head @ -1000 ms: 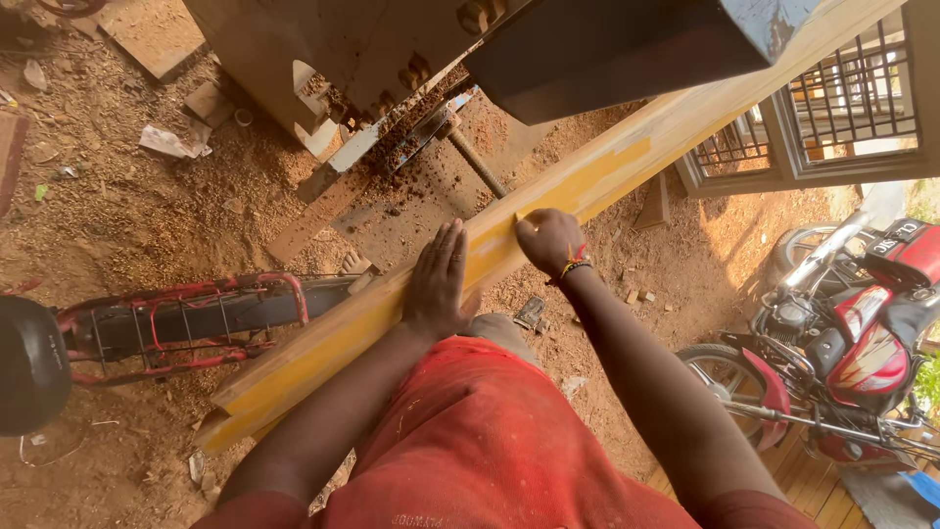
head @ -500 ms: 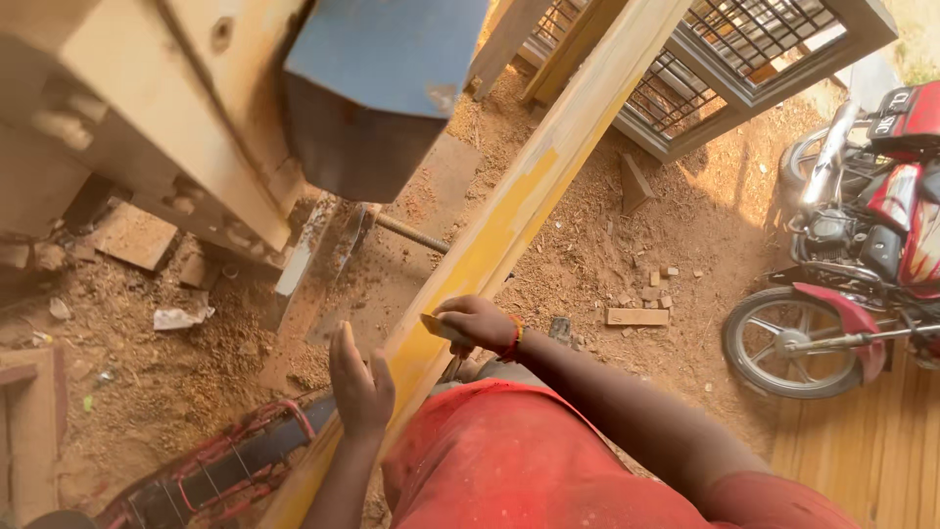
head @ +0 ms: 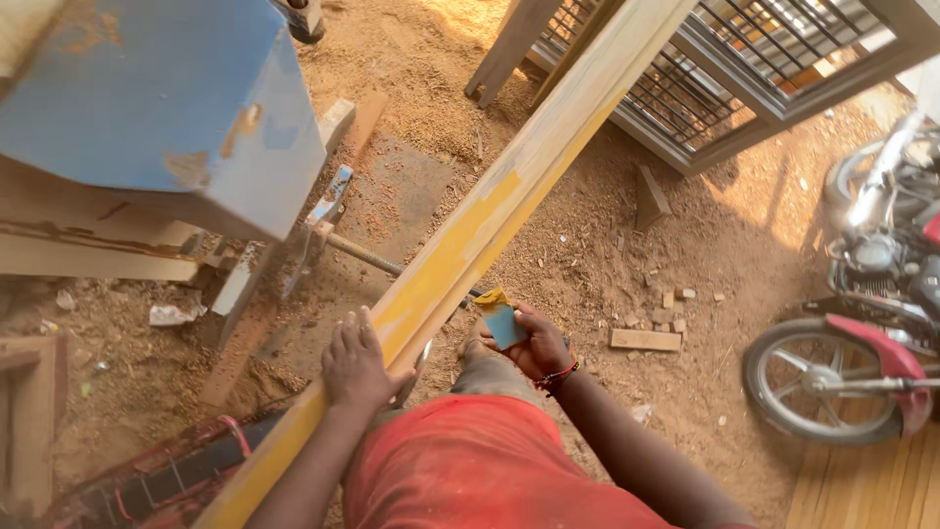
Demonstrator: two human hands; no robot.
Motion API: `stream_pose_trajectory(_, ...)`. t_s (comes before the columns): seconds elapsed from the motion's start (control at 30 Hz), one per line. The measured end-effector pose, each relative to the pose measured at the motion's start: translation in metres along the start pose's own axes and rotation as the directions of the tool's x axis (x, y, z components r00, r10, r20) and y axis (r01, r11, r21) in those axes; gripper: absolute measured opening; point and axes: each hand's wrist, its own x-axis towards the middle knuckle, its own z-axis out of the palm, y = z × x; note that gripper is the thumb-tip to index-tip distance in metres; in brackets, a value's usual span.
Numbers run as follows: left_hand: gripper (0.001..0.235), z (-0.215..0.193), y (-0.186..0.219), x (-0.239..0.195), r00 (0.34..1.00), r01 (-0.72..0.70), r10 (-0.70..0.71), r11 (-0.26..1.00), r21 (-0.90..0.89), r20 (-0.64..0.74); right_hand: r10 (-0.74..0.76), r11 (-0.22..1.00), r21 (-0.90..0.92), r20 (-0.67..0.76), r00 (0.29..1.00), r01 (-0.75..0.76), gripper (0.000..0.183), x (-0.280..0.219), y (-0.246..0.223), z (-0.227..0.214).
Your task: The person applies a yellow wood filler to a long wooden plank using a small blue scraper. They repeatedly smooth the filler along the plank's surface, occasionally repositioning the wood and refilling the scraper from a container.
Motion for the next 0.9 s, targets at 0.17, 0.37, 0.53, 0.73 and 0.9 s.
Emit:
stream_pose_trajectory(0.17, 0.14, 0.009, 0.007, 0.0, 0.996, 0.059, -0.059, 0.998, 0.003, -0.062, 0.088, 0.99, 0.09, 0.164, 0.983, -0.104, 0.062, 0.023, -0.041, -0.017)
stream_pose_trajectory(0.37, 0.145, 0.015, 0.016, 0.009, 0.972, 0.226, -0.228, 0.973, 0.045, 0.05, 0.125, 0.991, 0.018, 0.243, 0.962, -0.133, 0.072, 0.057, -0.11, -0.03)
stream_pose_trajectory(0.53, 0.151, 0.008, 0.027, 0.014, 0.94, 0.309, -0.312, 0.95, 0.048, 0.137, 0.072, 0.997, -0.035, 0.339, 0.938, -0.064, 0.068, 0.064, -0.154, -0.048)
stream_pose_trajectory(0.73, 0.148, -0.005, 0.053, 0.032, 0.942, 0.327, -0.319, 0.942, -0.071, 0.102, -0.091, 0.958, -0.227, 0.337, 0.937, 0.175, 0.048, 0.081, -0.182, -0.049)
stream_pose_trajectory(0.9, 0.106, -0.012, 0.124, 0.088, 0.829, -0.247, 0.089, 0.944, -0.218, -0.552, -0.283, 0.582, -0.666, 0.373, 0.883, 0.468, 0.057, 0.098, -0.189, -0.023)
